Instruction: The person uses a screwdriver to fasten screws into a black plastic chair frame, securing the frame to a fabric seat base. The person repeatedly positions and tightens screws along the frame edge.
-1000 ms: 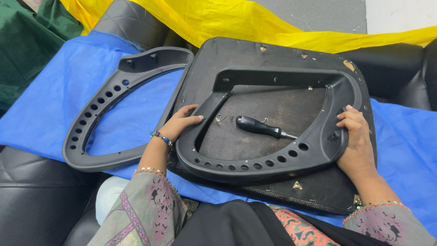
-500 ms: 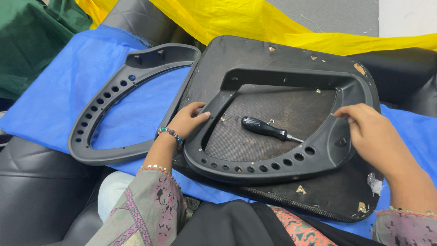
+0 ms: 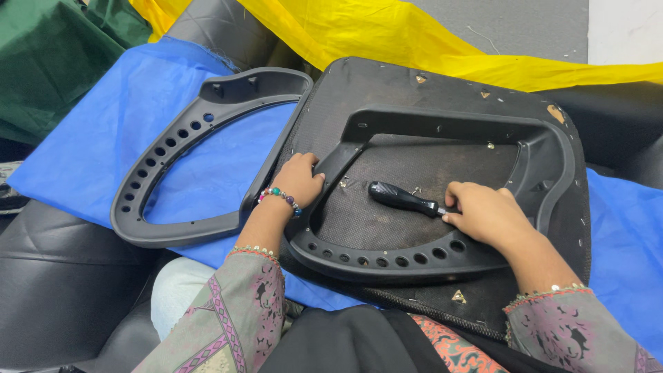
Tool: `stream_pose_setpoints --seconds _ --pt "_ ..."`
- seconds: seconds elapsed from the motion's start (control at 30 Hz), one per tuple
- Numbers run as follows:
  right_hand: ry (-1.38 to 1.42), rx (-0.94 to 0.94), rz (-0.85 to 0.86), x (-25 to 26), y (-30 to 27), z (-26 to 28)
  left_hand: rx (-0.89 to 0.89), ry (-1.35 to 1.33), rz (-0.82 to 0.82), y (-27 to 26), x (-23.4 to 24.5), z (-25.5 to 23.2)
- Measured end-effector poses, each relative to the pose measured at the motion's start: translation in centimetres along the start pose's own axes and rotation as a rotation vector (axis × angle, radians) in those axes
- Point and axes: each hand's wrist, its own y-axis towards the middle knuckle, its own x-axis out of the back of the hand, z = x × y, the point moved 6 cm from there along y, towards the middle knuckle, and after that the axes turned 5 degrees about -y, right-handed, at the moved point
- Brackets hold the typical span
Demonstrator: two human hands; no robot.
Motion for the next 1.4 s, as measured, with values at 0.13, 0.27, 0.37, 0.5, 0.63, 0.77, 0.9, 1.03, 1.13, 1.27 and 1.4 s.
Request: stream_pose_setpoints --seconds 0.13,0.27,0.37,0.5,0.63,0.77,0.9,1.03,1.13,1.27,1.4 --pt "0.173 0.091 -0.105 -1.0 0.7 0.5 0.068 0.112 0.037 -0.6 -1.0 -0.9" --pt "0.345 0.105 -0.219 -0.9 0.2 -0.1 0.025 0.169 0.019 -0.8 -1.2 -1.7" --pt "0.313 0.048 -0.274 -1.0 -0.5 0.2 -0.06 0.1 0.023 -0.3 -1.0 -2.1" --pt "0.347 0.117 -0.375 0.1 -1.0 1.2 -0.059 0.04 0.062 0.0 -0.9 -2.0" --pt "0.556 0.196 -0.433 0.7 -1.2 1.6 -0.079 0.165 0.101 0.4 -0.9 -3.4" --pt "0.677 0.225 -0.585 1.5 -1.7 1.0 -0.076 0.3 0.117 -0.1 -1.2 -4.5" --pt "0.749 0.15 -0.655 1.3 -1.8 0.5 -0.242 0.366 -0.061 -0.8 -0.9 -5.8" --pt "0.738 0.163 -0.729 1.4 -2.0 0.2 -0.265 0.335 -0.098 -1.0 -1.4 -5.8" --pt "0.686 0.154 -0.757 1.4 -2.1 0.2 -0.325 0.351 -0.159 -0.9 -1.6 -6.0" --pt "0.652 0.185 -0.836 1.5 -2.6 0.1 -0.49 0.45 -0.308 -1.3 -1.8 -6.8" --pt "0.687 0.157 -0.861 1.6 -2.6 -0.1 -0.551 0.522 -0.26 -1.4 -2.4 -7.2"
